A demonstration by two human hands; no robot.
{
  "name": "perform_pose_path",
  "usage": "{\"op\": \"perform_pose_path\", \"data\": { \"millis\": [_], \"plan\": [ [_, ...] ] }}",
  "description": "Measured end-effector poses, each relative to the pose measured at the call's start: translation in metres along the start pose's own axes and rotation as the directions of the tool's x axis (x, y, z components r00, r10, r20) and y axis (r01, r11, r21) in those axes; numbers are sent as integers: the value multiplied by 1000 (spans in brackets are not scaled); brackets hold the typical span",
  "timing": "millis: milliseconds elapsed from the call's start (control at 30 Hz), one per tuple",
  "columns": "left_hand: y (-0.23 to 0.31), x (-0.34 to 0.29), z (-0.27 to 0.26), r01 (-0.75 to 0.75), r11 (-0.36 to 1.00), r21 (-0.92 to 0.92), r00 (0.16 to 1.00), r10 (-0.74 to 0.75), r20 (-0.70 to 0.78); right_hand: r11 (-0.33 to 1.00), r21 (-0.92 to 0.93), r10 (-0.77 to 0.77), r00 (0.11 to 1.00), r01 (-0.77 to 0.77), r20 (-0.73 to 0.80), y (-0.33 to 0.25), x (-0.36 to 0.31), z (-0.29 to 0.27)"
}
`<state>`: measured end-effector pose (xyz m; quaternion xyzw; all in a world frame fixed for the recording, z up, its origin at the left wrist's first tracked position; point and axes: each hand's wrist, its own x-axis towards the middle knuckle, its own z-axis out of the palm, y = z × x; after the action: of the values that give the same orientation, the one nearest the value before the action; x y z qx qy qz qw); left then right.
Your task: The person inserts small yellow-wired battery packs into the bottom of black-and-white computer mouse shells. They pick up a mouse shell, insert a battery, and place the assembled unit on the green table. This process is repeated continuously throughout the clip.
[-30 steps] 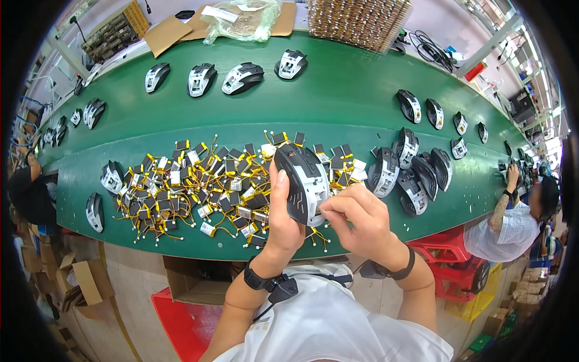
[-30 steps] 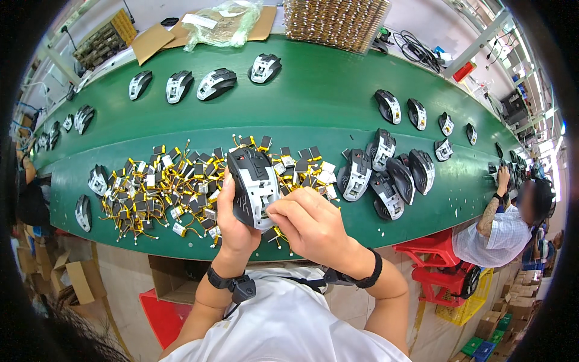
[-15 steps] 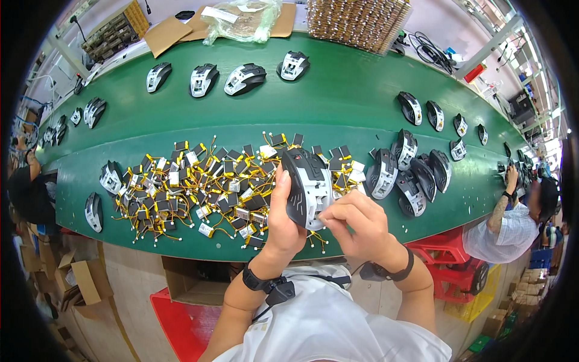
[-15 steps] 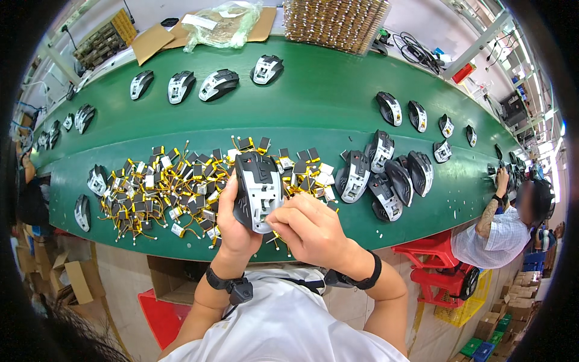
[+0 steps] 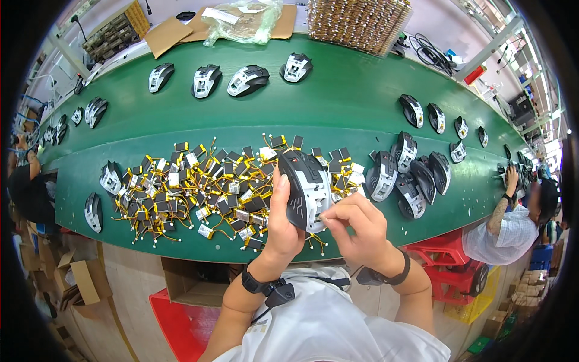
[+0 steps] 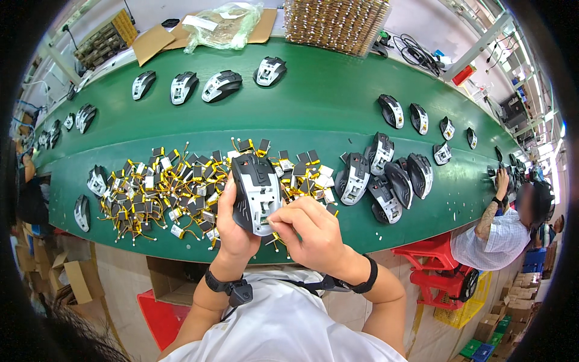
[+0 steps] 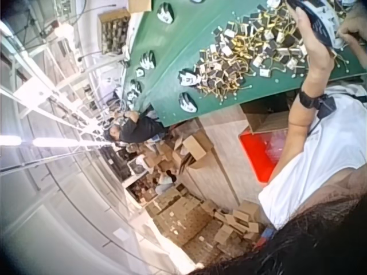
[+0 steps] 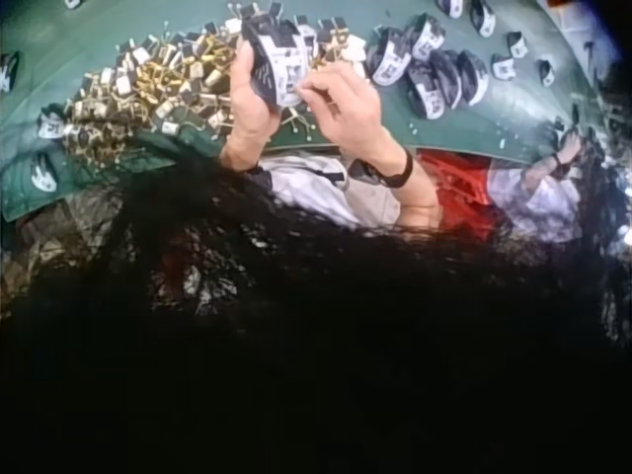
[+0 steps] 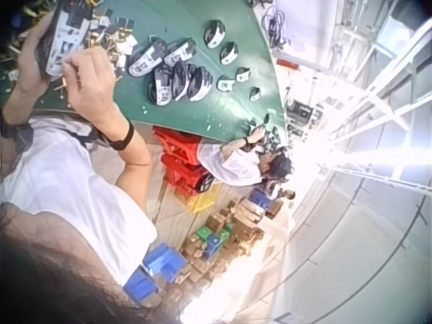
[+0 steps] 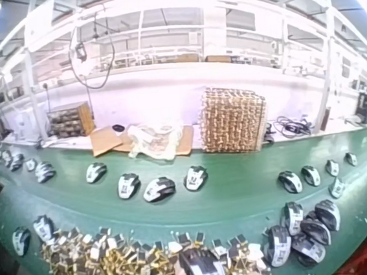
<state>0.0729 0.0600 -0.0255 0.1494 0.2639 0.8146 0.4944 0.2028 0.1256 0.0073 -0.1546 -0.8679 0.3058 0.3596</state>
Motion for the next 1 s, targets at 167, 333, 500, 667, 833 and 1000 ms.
{"op": "perform_pose_path", "data": {
  "millis": [167,333,500,667,833,1000],
  "plan": [
    [2,-1,6,5,1000,11,998,-5,-57,994,-73,-82,996,84,27,-1,6,-2],
    [2,1,5,16,1000,4,998,-16,-67,971,-107,-207,976,214,72,3,11,-4],
    [-2,4,-1,46,999,-16,992,-48,-117,934,-216,-264,958,283,110,4,12,-3],
    [-5,9,-5,25,999,26,993,-22,-113,934,-257,-228,968,247,100,-2,-1,3],
    [-7,5,-6,-29,990,138,998,38,-57,953,-226,-179,977,202,119,-4,-1,2],
    [-5,3,-3,-91,955,283,994,68,90,943,-275,-175,982,188,71,-2,-11,9]
  ]
}}
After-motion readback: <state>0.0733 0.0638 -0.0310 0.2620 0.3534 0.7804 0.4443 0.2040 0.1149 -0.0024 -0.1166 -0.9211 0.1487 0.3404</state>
